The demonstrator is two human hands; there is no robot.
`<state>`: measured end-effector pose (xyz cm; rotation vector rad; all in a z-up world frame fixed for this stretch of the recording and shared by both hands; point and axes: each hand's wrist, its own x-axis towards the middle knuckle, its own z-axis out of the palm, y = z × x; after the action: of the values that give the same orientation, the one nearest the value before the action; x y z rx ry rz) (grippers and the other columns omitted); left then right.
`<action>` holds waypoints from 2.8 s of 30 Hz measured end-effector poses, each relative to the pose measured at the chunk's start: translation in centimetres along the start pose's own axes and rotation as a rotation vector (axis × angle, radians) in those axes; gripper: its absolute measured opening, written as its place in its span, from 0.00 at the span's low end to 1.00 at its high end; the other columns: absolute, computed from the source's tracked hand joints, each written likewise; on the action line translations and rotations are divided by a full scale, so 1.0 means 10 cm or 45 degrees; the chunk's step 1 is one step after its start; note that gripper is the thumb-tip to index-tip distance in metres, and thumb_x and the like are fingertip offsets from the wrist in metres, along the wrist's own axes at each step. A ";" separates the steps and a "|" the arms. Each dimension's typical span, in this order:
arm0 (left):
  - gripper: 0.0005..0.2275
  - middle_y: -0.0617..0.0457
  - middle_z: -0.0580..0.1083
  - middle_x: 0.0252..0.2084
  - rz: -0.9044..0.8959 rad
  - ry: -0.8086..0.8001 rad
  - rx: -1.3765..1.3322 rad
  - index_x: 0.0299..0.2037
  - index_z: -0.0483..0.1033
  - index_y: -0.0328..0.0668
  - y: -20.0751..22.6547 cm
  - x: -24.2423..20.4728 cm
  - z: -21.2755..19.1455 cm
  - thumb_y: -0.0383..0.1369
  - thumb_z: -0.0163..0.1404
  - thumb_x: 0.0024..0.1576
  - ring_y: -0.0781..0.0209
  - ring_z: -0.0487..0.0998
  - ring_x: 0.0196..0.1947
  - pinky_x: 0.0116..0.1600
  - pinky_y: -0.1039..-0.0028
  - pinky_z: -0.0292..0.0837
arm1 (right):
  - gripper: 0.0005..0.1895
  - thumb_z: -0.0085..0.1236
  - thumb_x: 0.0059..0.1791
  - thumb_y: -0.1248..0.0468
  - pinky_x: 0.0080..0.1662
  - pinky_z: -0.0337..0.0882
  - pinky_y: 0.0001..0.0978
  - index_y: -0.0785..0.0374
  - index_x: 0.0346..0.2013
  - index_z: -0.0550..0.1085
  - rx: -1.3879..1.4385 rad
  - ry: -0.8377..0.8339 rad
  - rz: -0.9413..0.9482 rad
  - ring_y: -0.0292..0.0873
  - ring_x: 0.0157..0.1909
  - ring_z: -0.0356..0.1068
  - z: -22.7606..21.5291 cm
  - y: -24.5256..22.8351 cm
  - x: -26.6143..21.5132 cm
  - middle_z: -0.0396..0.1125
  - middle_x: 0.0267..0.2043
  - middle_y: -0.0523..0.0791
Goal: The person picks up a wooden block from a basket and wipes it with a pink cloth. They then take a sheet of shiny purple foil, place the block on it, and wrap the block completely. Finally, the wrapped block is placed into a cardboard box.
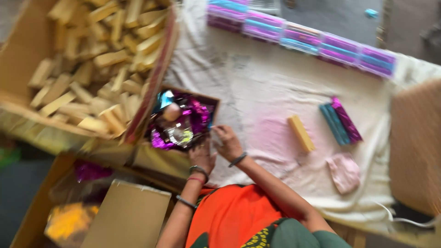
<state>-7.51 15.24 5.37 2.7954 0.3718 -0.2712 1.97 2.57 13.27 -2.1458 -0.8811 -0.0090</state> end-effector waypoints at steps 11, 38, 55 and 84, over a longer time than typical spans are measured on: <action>0.39 0.46 0.65 0.68 0.097 0.274 -0.061 0.71 0.54 0.40 0.06 -0.10 -0.18 0.44 0.59 0.51 0.48 0.64 0.66 0.61 0.49 0.59 | 0.24 0.64 0.46 0.68 0.57 0.71 0.44 0.61 0.58 0.74 -0.085 0.058 -0.223 0.54 0.58 0.67 0.06 -0.32 0.55 0.67 0.56 0.48; 0.41 0.44 0.63 0.69 0.060 0.121 -0.136 0.75 0.47 0.43 0.12 -0.12 -0.40 0.40 0.58 0.53 0.47 0.67 0.64 0.60 0.46 0.61 | 0.05 0.63 0.50 0.68 0.48 0.77 0.28 0.65 0.39 0.82 0.647 0.116 0.403 0.37 0.49 0.74 0.49 0.34 1.03 0.74 0.50 0.44; 0.41 0.45 0.69 0.62 0.053 0.067 -0.015 0.75 0.45 0.43 0.08 -0.12 -0.25 0.43 0.57 0.55 0.47 0.68 0.60 0.59 0.47 0.61 | 0.08 0.57 0.56 0.59 0.35 0.73 0.25 0.61 0.42 0.77 1.332 0.686 0.782 0.30 0.33 0.70 0.02 0.85 0.67 0.73 0.35 0.38; 0.20 0.42 0.69 0.67 0.514 0.468 -0.641 0.65 0.70 0.37 1.45 0.46 -0.75 0.39 0.48 0.65 0.44 0.70 0.66 0.69 0.60 0.64 | 0.04 0.58 0.54 0.66 0.31 0.74 0.23 0.63 0.42 0.75 0.667 0.719 0.879 0.27 0.31 0.67 -1.09 1.95 -1.67 0.70 0.33 0.36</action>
<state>2.02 5.39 15.30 2.3343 -0.0529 0.3816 3.88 -23.23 2.76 -1.7027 0.1908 -0.0291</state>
